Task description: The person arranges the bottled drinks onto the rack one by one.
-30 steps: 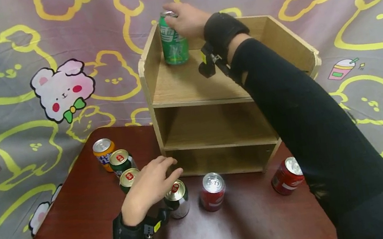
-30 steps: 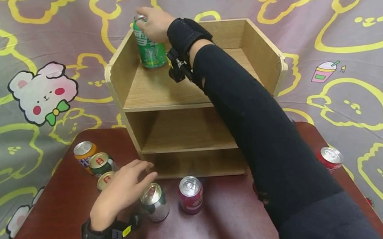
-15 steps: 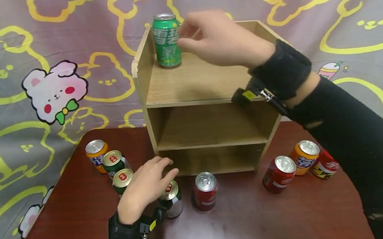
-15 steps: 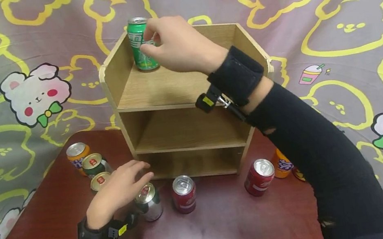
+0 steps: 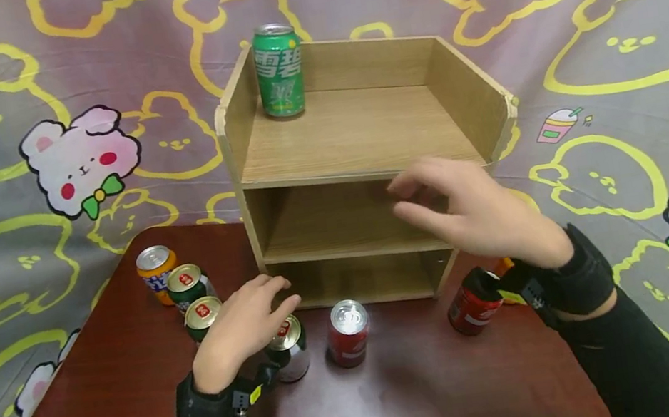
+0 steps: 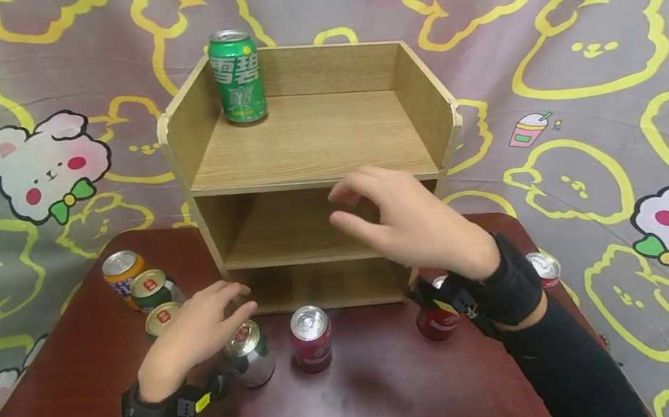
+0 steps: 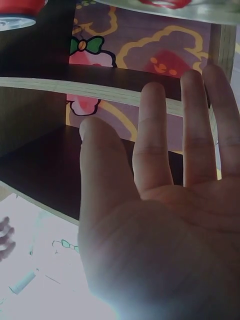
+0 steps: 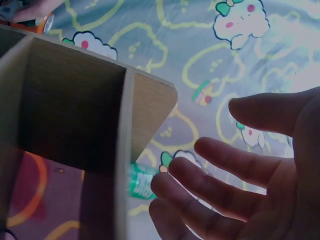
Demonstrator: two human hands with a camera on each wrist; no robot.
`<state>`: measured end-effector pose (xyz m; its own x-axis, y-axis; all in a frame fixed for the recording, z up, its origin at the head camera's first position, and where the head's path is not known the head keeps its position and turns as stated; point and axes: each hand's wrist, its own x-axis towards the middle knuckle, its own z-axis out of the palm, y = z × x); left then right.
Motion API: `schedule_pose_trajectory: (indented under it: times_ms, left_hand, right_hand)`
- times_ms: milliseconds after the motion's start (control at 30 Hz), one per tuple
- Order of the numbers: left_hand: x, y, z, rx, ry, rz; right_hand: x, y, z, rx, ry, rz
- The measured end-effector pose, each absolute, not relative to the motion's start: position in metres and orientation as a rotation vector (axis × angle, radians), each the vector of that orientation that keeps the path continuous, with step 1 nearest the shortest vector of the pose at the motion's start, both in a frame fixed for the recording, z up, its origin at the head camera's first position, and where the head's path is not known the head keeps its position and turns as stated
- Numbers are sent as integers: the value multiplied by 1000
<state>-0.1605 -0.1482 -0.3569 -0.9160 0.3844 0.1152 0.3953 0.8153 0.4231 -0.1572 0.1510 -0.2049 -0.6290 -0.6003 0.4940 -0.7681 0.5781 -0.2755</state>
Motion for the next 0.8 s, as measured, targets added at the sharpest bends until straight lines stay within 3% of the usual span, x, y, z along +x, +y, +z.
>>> schedule_pose_trajectory:
  times_ms: [500, 800]
  left_hand:
    - [-161, -148, -355, -613, -3001, -685]
    - [-163, -150, -356, -604, -2999, -690]
  right_hand:
    - [-142, 181, -310, 1017, -2625, 1082]
    - [-142, 157, -379, 924, -2822, 1221]
